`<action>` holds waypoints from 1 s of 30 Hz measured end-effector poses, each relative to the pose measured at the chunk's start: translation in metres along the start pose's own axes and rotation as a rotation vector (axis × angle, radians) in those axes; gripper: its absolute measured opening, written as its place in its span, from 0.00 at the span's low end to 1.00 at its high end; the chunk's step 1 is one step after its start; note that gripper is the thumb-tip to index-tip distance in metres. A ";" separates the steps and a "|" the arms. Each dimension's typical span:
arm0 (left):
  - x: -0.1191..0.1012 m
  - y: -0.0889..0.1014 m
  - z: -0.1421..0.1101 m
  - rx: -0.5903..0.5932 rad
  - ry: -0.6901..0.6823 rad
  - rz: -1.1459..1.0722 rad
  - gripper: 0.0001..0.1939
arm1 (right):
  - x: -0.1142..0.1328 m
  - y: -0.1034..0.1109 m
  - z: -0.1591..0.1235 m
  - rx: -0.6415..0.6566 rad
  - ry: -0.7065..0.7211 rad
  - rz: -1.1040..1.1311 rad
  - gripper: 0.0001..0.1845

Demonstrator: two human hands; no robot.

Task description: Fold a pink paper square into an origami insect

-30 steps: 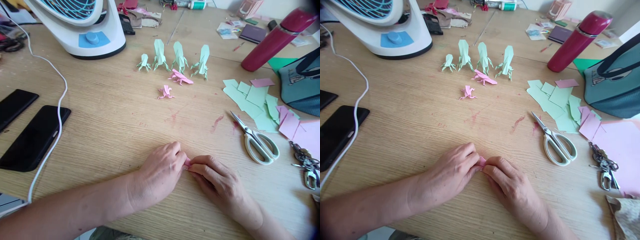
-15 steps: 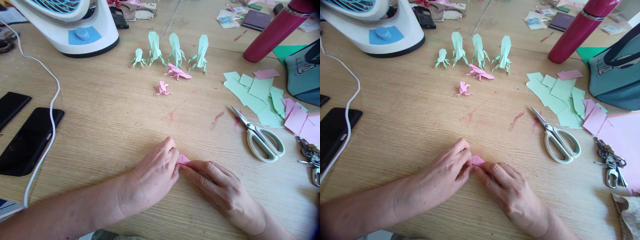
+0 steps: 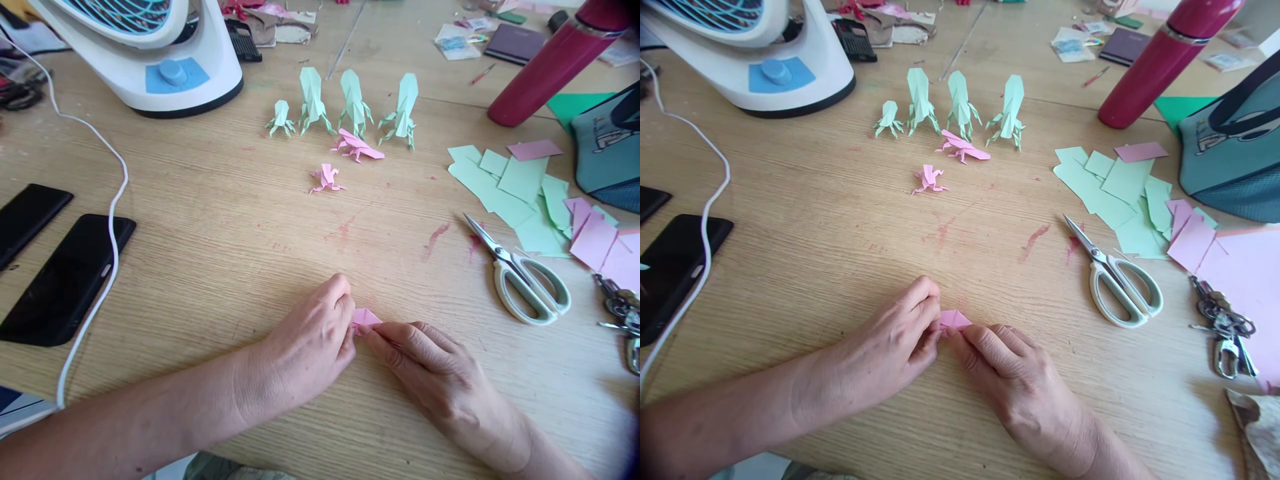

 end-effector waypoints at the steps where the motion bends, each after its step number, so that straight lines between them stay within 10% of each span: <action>1: 0.000 -0.001 0.000 -0.001 0.001 0.000 0.05 | 0.000 0.000 0.000 -0.005 0.003 -0.005 0.25; 15: 0.005 0.022 -0.022 -0.162 -0.192 -0.095 0.19 | 0.003 -0.003 0.004 0.007 0.060 -0.090 0.23; 30: 0.008 0.005 -0.043 -0.120 -0.301 0.298 0.24 | 0.007 0.000 0.006 -0.011 0.062 -0.080 0.23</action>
Point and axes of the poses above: each hand's wrist, its own z-axis towards the middle knuckle, its own y-axis out of the back of the hand, x = y × z, the point moved 5 cm from there along z, towards the middle knuckle, and after that the axes turned 11 degrees about z, right-handed, at the moved point
